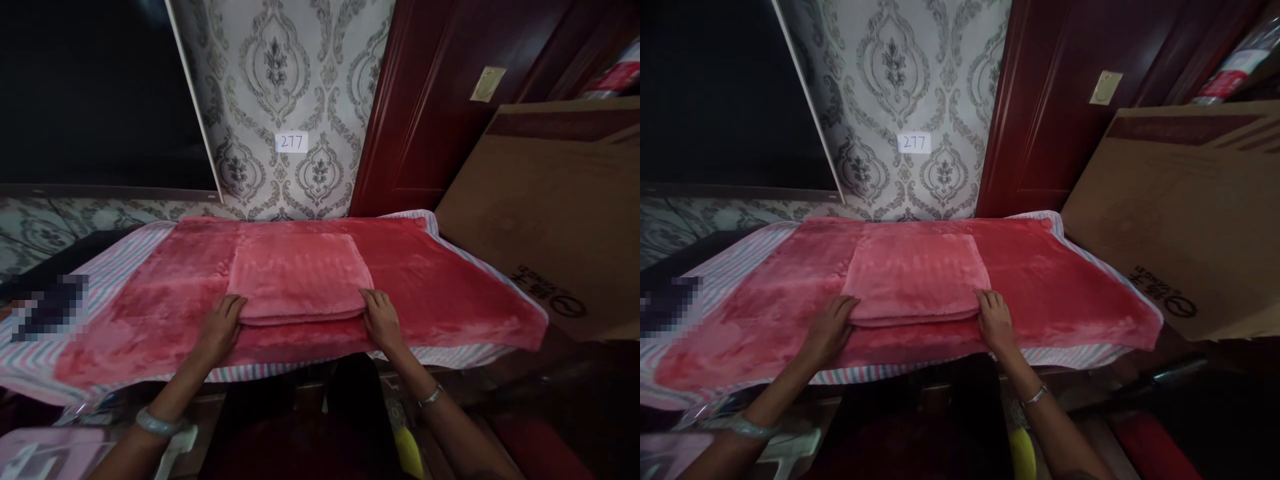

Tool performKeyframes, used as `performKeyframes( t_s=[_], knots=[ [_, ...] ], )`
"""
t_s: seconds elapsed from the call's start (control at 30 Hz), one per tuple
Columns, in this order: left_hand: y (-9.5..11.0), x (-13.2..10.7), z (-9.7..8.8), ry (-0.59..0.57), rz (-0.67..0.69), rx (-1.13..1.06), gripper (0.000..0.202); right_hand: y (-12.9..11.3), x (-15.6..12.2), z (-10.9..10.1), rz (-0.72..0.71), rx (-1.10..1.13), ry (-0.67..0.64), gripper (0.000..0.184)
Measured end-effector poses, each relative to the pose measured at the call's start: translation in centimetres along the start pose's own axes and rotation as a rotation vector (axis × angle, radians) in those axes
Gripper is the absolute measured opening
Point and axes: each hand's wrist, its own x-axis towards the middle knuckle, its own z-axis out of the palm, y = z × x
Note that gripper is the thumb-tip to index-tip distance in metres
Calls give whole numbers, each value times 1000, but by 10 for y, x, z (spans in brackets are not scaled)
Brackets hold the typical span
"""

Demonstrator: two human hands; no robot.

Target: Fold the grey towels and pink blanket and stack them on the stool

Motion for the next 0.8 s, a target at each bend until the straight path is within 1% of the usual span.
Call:
performKeyframes(
  t_s=[0.07,0.1,0.17,0.23,0.3,0.37,0.4,0.47,0.53,0.57,0.6,0.63,0.67,0.73,0.77,0.8],
  knots=[
    [-3,3,-5,44,15,-13,43,3,8,-4,-3,10,13,55],
    [-5,8,-11,54,20,-8,43,5,14,-8,-3,14,30,53],
    [-9,22,-31,64,27,11,43,10,31,-23,-10,25,90,49],
    [-11,43,-62,89,17,29,41,14,54,-46,-32,49,185,45],
    [-12,68,-101,135,-16,28,38,15,80,-76,-71,93,308,40],
    [-11,92,-142,227,-19,1,36,12,105,-110,-112,159,432,38],
    [-10,103,-162,267,-12,-21,38,10,117,-126,-121,192,481,37],
    [-7,122,-195,301,-23,-98,46,6,138,-155,-108,250,553,36],
    [-5,140,-218,288,-54,-196,56,5,158,-171,-80,302,584,34],
    [-6,148,-225,267,-71,-258,59,7,168,-173,-67,333,580,34],
    [-8,156,-228,242,-89,-328,62,11,178,-171,-54,369,562,33],
    [-12,165,-227,212,-105,-405,64,16,188,-165,-37,411,530,32],
    [-18,174,-222,168,-125,-482,64,21,197,-154,-11,456,483,31],
    [-33,191,-201,60,-197,-600,58,33,212,-125,89,544,361,30],
    [-42,199,-187,-12,-251,-627,53,38,217,-109,169,571,299,32],
    [-51,206,-170,-42,-341,-623,48,41,219,-92,261,576,251,34]
  ],
)
